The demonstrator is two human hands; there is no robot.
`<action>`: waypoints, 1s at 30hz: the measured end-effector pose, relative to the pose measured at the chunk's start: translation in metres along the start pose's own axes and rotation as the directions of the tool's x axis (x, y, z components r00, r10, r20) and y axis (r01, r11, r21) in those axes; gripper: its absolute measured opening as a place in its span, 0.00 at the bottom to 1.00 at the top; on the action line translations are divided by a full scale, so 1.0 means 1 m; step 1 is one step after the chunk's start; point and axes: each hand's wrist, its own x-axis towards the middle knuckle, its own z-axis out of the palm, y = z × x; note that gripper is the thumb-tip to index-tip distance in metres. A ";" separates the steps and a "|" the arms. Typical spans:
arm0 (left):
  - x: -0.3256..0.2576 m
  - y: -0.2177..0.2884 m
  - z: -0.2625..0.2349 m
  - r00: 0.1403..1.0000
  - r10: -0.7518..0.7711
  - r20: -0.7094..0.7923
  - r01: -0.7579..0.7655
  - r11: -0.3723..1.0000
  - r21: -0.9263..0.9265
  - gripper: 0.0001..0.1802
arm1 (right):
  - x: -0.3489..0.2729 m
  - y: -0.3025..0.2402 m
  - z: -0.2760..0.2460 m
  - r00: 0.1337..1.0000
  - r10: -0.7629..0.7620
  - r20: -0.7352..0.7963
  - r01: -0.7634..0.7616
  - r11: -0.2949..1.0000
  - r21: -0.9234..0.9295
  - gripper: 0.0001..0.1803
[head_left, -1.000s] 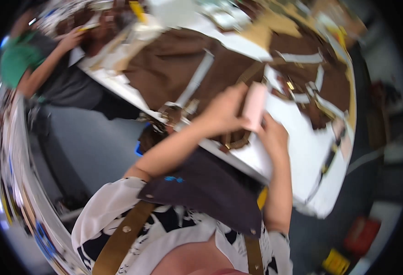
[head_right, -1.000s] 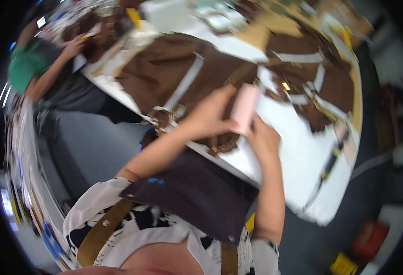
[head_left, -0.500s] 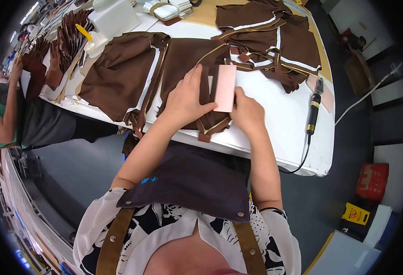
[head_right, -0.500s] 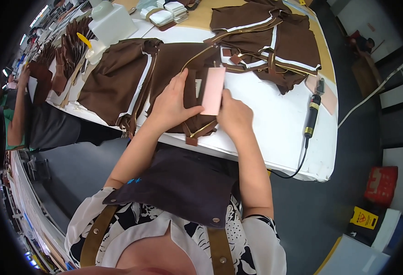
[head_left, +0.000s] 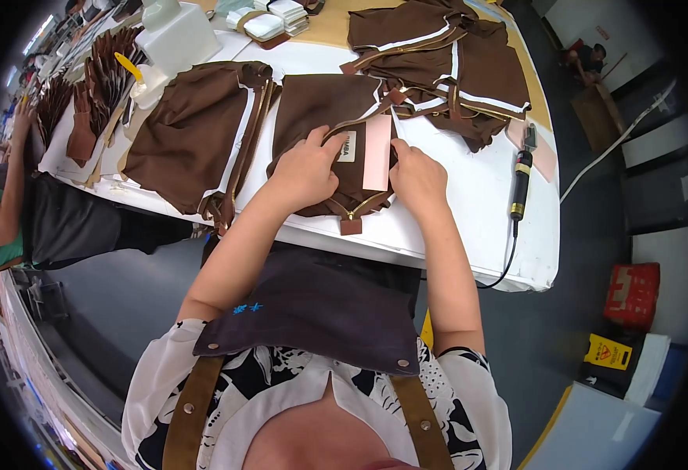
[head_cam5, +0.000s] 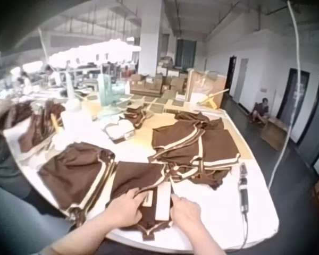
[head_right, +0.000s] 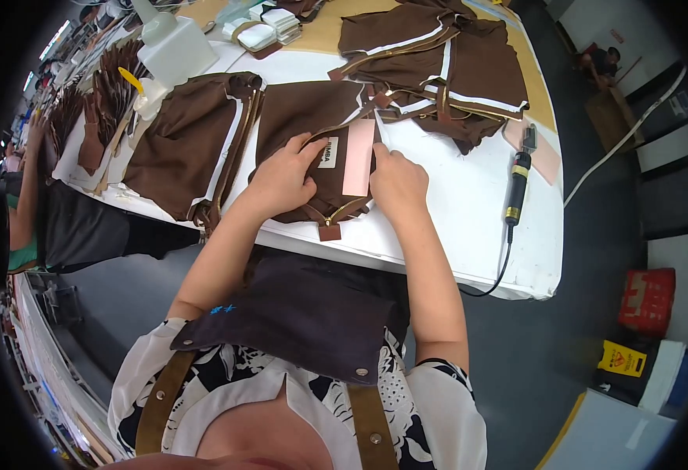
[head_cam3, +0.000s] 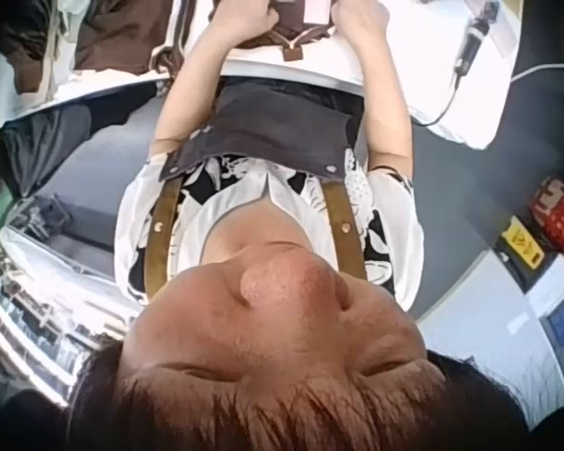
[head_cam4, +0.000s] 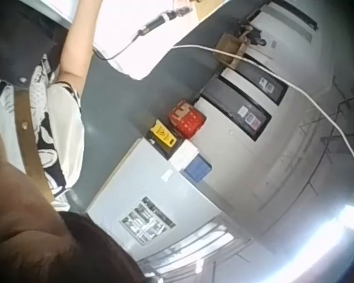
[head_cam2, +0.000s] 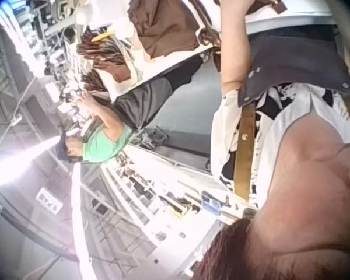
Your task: The recorder is assembling leather bags by inserting cards and labels and using a thread burner to finish the stitching.
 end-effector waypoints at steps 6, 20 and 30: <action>-0.008 -0.003 -0.008 0.996 -0.055 0.077 0.074 0.960 -0.270 0.48 | -0.003 0.009 -0.013 0.978 0.186 0.092 -0.189 0.982 0.023 0.21; -0.001 0.002 -0.021 0.979 -0.158 0.132 0.172 0.979 -0.104 0.43 | -0.008 -0.006 0.043 0.980 -0.147 -0.132 0.163 0.980 0.112 0.24; 0.028 -0.018 -0.011 0.845 0.534 -0.020 -0.500 0.805 0.320 0.19 | 0.009 -0.004 0.030 0.981 -0.147 -0.124 0.159 0.983 0.093 0.25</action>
